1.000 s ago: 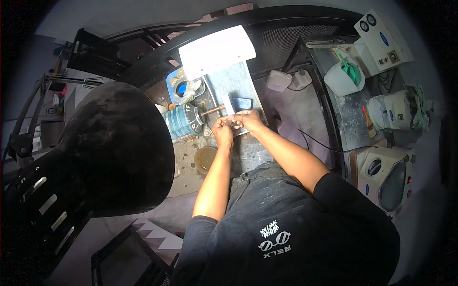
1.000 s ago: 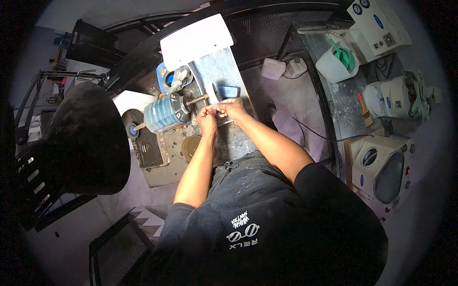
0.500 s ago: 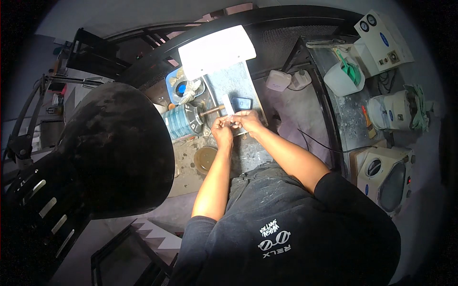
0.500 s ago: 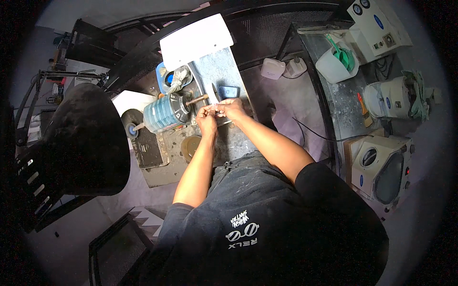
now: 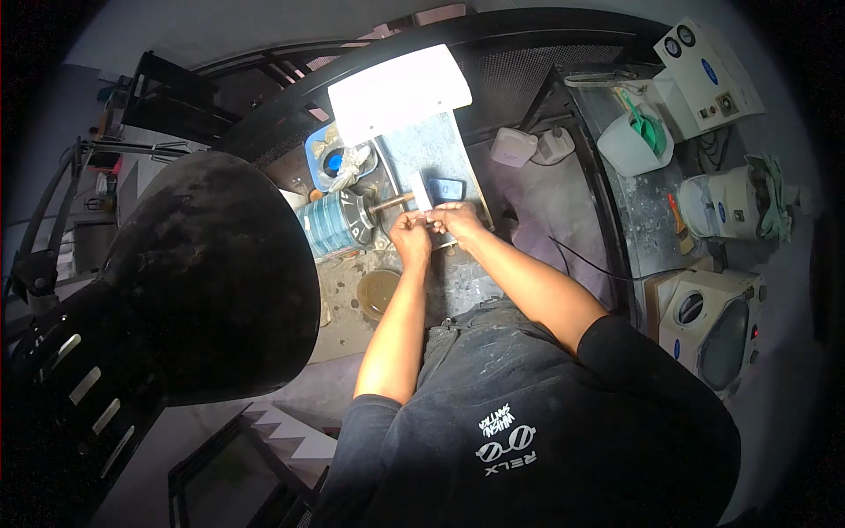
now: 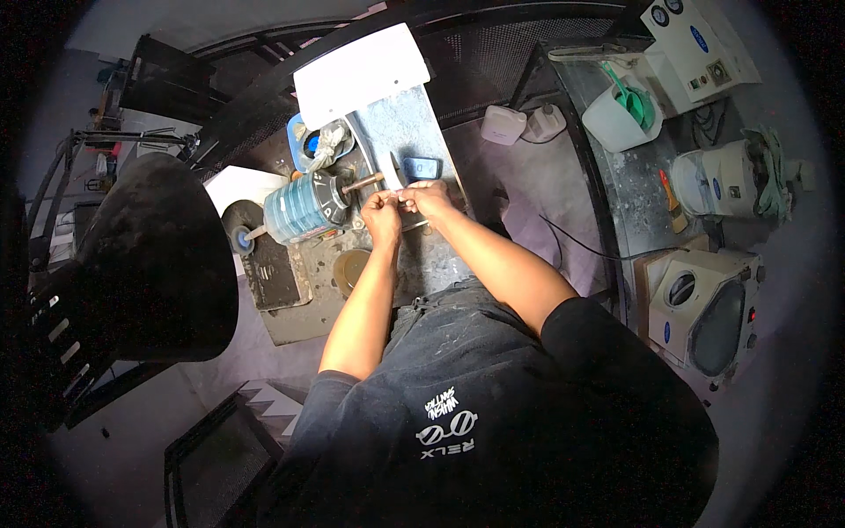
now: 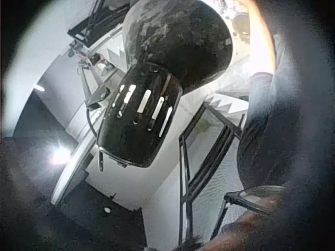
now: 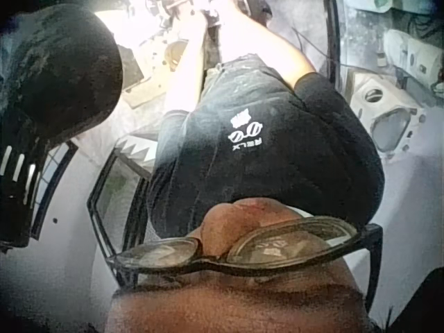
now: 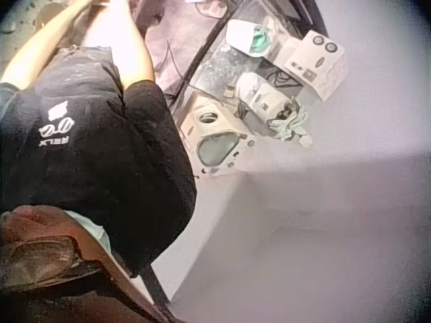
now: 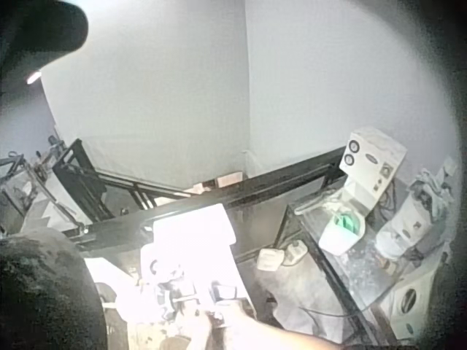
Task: The person polishes a dental prosthesis against a rotating wheel, turns the prosthesis in their hands under a lamp, and rubs it against a block by hand.
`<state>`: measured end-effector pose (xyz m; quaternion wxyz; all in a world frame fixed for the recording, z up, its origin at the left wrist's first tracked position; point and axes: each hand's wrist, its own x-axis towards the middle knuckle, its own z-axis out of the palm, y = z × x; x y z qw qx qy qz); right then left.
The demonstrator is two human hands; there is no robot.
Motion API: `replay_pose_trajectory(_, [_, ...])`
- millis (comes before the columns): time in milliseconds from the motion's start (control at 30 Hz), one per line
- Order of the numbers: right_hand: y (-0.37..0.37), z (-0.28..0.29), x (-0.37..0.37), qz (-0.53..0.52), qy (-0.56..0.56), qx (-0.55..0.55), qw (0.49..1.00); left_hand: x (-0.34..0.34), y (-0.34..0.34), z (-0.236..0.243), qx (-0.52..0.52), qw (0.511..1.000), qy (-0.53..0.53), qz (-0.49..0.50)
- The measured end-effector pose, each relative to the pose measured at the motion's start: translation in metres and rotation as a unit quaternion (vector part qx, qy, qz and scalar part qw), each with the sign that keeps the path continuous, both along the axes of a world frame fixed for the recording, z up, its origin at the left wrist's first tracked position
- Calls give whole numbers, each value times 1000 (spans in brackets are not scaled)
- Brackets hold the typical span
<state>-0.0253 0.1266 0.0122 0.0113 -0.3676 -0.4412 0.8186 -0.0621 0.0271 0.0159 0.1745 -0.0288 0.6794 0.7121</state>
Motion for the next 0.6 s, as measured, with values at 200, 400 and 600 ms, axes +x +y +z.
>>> replay_pose_trajectory(200, [1, -1, -5, -7, -23, -4, 1000, -6, 3, 1, -9, 1000, -29, -7])
replay_pose_trajectory(400, [0, 2, -1, 2, -11, 21, 1000, -4, 0, 13, 47, 995, -88, -12])
replay_pose_trajectory(600, [3, 9, -2, 6, -55, -8, 998, -10, 3, 19, -20, 996, -88, -25])
